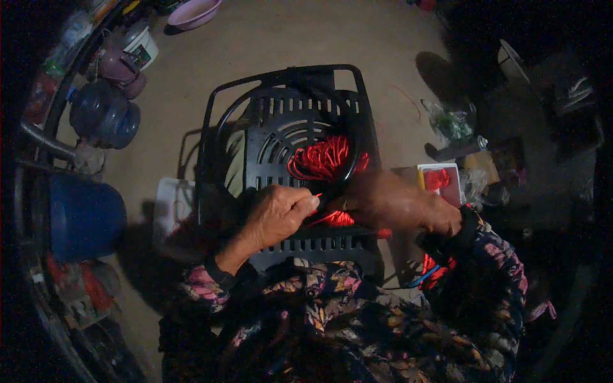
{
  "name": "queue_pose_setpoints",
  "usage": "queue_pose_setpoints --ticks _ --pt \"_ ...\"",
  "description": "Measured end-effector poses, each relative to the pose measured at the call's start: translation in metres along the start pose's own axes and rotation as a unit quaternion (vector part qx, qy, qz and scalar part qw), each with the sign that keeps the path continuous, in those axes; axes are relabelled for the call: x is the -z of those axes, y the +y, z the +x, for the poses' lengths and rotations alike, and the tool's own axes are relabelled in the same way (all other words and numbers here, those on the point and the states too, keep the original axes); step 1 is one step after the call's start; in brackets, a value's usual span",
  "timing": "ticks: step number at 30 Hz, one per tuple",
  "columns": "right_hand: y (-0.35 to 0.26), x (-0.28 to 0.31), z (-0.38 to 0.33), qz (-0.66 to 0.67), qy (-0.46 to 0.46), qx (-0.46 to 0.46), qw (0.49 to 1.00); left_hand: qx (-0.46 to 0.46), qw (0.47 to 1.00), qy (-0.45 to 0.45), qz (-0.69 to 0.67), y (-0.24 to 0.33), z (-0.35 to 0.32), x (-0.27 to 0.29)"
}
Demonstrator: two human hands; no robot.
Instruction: The person wraps red cord around the rim of a black frame by hand, secures the end, and picks up loose strands of cord from the floor.
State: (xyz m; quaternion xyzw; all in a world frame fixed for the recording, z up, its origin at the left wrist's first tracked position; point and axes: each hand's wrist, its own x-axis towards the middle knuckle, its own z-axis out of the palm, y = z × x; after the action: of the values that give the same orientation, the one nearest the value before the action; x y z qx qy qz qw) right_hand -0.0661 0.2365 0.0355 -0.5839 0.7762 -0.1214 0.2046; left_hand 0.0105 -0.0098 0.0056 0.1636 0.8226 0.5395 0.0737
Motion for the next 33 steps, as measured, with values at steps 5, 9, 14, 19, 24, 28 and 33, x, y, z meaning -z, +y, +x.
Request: queue_pose_setpoints --ticks 5,9,14,19,24,28,33 --pt "-0.013 0.006 0.000 0.001 0.082 0.010 0.997 0.035 0.999 -0.022 -0.010 0.001 0.001 0.001" --pt "-0.028 0.015 0.000 -0.061 0.157 0.019 0.985 0.033 0.999 -0.008 -0.022 0.004 -0.002 0.000" --pt "-0.029 0.025 -0.007 0.069 0.186 -0.030 0.980 0.020 1.000 0.000 -0.002 -0.003 -0.002 -0.002" --pt "-0.046 0.059 -0.006 0.442 0.259 -0.232 0.827 0.046 0.999 -0.014 0.008 0.001 -0.001 0.000" --pt "-0.069 0.050 -0.005 0.305 0.354 0.001 0.884 -0.217 0.937 0.113 0.251 -0.031 0.003 -0.026" --pt "-0.123 0.043 -0.032 0.681 0.290 -0.201 0.642 -0.020 0.990 0.071 -0.117 -0.007 0.005 -0.015" --pt "-0.127 -0.019 -0.076 0.777 0.368 -0.291 0.420 0.023 0.991 0.089 -0.097 0.003 0.018 -0.013"
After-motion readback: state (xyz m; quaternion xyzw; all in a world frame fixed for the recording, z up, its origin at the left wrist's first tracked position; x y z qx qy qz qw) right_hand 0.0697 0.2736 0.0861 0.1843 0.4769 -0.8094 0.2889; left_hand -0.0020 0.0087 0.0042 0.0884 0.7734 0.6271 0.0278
